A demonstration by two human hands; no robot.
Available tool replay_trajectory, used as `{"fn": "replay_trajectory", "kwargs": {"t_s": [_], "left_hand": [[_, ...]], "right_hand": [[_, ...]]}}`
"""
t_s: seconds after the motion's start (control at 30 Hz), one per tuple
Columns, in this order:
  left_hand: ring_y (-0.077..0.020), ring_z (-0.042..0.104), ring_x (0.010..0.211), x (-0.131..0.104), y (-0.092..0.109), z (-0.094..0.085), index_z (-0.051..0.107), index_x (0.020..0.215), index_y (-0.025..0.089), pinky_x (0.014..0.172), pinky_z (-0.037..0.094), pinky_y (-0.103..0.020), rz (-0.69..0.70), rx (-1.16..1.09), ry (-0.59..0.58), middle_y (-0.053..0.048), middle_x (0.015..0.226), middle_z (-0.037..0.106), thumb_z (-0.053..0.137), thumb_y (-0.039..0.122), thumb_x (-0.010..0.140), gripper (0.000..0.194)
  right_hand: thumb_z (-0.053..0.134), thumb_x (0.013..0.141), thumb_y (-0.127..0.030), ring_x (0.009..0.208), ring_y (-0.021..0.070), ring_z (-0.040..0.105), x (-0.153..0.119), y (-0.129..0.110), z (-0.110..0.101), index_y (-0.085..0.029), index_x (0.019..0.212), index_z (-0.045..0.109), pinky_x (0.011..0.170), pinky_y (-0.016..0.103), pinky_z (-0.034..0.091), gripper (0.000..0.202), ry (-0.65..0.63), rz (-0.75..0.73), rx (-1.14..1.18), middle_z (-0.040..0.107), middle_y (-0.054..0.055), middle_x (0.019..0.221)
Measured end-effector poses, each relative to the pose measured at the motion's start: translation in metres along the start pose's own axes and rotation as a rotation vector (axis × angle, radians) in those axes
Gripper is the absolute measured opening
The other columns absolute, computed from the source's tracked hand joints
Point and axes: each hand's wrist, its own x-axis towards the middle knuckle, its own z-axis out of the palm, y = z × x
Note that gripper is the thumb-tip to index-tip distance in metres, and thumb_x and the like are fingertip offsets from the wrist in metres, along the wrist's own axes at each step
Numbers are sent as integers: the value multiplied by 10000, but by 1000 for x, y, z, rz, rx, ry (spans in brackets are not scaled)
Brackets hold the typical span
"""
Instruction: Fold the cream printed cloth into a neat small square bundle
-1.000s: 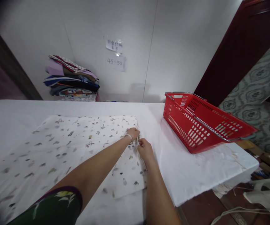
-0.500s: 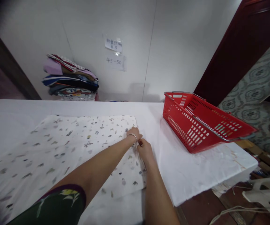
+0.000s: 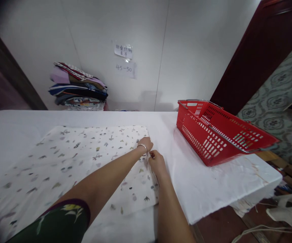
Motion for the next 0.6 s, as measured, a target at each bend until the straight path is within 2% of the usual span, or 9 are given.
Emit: {"fn": "replay_trajectory", "kwargs": {"t_s": [0.13, 0.37, 0.47, 0.6], "left_hand": [[-220, 579, 1067, -1, -6, 4, 620, 1067, 118, 864, 449, -285, 27, -17, 18, -160, 1153, 614, 461, 215, 797, 328], [-202, 596, 1028, 4, -15, 3, 657, 909, 136, 835, 437, -235, 4, -53, 12, -130, 1004, 674, 515, 212, 773, 212], [-187, 608, 988, 4, -18, 4, 627, 942, 155, 804, 446, -233, -11, -75, 39, -110, 1003, 667, 528, 180, 760, 209], [-153, 597, 977, 1, -21, 8, 551, 1056, 195, 808, 443, -224, -5, -96, 94, -85, 1102, 610, 503, 134, 762, 304]], "right_hand": [[460, 639, -178, 632, 140, 532, 0, 2, 1, -209, 862, 588, 545, 237, 416, 260, -2, 18, -3, 595, -14, 735], [469, 634, -173, 600, 132, 526, 1, 5, 1, -213, 923, 583, 539, 241, 403, 313, 15, 101, -3, 595, -14, 732], [468, 634, -172, 588, 126, 515, 2, 4, 0, -213, 943, 577, 537, 238, 398, 331, 13, 83, 0, 584, -23, 714], [468, 633, -173, 577, 119, 502, 1, 2, 0, -210, 935, 575, 533, 231, 393, 323, 7, 63, 9, 579, -28, 710]]}}
